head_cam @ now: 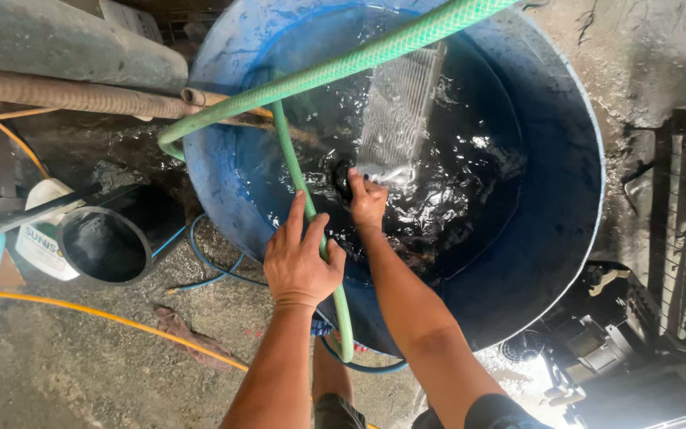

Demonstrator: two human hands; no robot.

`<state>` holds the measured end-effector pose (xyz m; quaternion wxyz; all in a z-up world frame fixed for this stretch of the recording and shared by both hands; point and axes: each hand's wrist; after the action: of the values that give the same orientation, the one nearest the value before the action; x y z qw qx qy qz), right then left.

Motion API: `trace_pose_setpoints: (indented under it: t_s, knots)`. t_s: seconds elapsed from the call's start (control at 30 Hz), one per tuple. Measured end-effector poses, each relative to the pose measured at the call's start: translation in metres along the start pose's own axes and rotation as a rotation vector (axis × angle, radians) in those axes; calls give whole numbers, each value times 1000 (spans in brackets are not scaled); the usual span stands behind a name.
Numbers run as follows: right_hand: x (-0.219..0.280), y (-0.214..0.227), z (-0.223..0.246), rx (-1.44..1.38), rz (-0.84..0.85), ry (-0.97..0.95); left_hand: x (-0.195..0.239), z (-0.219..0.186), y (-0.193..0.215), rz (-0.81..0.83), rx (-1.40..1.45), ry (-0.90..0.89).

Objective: The person uses a blowtorch to heat a black plastic fan shroud, then walks to a water barrel to rinse a metal radiator with a hose. They return to the workbench and use the blowtorch to heat the radiator fins.

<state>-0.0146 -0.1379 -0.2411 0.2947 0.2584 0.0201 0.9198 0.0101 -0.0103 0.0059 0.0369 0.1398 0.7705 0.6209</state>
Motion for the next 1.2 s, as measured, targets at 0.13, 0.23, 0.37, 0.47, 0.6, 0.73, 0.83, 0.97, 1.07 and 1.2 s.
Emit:
trace_pose_setpoints:
  t_s: [0.13, 0.23, 0.37, 0.47, 0.6, 0.73, 0.83, 0.97, 1.07, 1.2]
  knots:
    - [-7, 7, -2, -2, -35, -88, 3, -1, 0, -12, -15, 1]
    - [-15, 10, 10, -165, -82, -248, 0, -2, -1, -14, -13, 2]
    - [-16, 11, 29, 1, -165, -528, 1, -3, -2, -14, -21, -6]
    - [-20, 7, 44, -4, -270, -588, 0, -2, -2, 11, -32, 1]
    - [-26, 5, 59, -11, -378, -758, 2, -2, -2, 5, -33, -5]
    - [-35, -4, 69, -217, -536, -833, -1, -2, -3, -8, -29, -3]
    - [-34, -11, 66, -236, -746, -931, 1, 0, -4, 6, -33, 1]
    - [-41, -14, 68, -144, -860, -980, 1, -1, -4, -23, -31, -13]
    - [-37, -20, 71, -163, -909, -990, 0, 0, -4, 11, -26, -8]
    - [-36, -12, 63, 86, -806, -956, 1, -1, -4, 3, -17, -10]
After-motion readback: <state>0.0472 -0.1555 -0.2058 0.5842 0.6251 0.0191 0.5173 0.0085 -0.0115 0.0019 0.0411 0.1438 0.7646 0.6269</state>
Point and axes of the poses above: each hand's wrist, its own x-axis away from the middle knuckle, its own y-axis out of the back of the hand, z = x × y, and after that the axes turned 12 degrees about -x, right-handed
